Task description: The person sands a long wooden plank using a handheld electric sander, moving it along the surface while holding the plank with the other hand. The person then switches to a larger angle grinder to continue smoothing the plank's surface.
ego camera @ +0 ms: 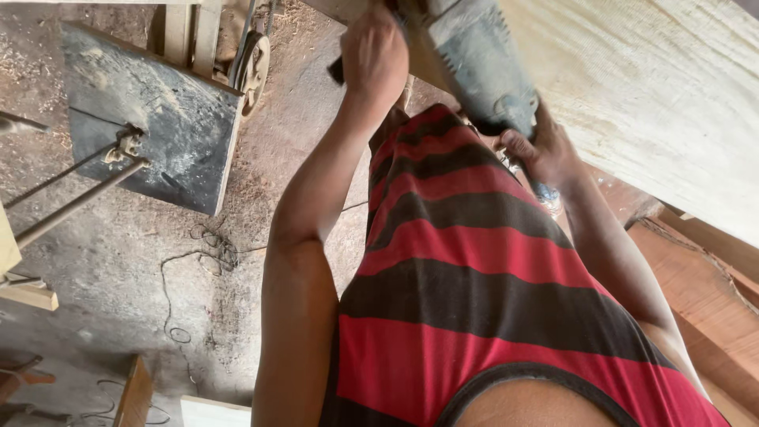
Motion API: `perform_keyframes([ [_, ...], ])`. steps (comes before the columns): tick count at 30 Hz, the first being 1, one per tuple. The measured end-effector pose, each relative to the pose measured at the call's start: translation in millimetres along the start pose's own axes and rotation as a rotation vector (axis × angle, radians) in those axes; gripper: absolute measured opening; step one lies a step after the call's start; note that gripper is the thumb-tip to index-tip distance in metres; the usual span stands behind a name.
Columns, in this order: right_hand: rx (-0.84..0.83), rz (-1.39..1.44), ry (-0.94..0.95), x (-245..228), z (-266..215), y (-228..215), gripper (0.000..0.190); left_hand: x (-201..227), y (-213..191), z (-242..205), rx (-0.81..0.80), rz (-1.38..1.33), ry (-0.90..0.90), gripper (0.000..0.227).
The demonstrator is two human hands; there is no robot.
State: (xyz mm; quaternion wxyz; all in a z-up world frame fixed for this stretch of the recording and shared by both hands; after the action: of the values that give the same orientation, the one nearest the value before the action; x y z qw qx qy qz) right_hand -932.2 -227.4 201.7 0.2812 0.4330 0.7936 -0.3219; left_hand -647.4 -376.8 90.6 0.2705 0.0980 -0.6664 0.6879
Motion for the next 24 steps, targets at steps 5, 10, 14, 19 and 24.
perform_keyframes([
  [5,0.115,0.151,0.18,12.3,-15.1,-8.9,0.093,48.4,33.3,50.6,-0.093,0.291,0.034,0.017],
  [10,0.162,0.312,0.167,35.5,-39.3,-0.5,0.085,97.0,33.7,46.6,-0.098,0.323,0.125,0.01],
  [14,0.177,0.269,0.119,40.5,-39.8,6.7,0.081,99.0,26.5,45.5,-0.142,0.349,0.151,0.008],
  [19,0.185,0.214,0.187,20.4,-7.3,3.6,0.084,66.2,26.3,81.8,-0.132,0.423,0.159,0.013],
  [24,0.268,0.204,0.114,5.5,4.8,-22.0,0.089,67.9,50.2,122.0,-0.191,-0.031,0.156,0.019],
])
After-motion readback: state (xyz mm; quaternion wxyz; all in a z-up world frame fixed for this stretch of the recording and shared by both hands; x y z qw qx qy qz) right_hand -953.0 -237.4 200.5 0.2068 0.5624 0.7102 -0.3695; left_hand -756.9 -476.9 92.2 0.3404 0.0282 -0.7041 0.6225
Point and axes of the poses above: each hand's wrist, its own z-axis towards the middle knuckle, its own y-axis out of the palm, x = y × z, the point moved 2 cm from there along z, towards the middle knuckle, and after that the axes turned 5 degrees about -x, right-handed, at the moved point
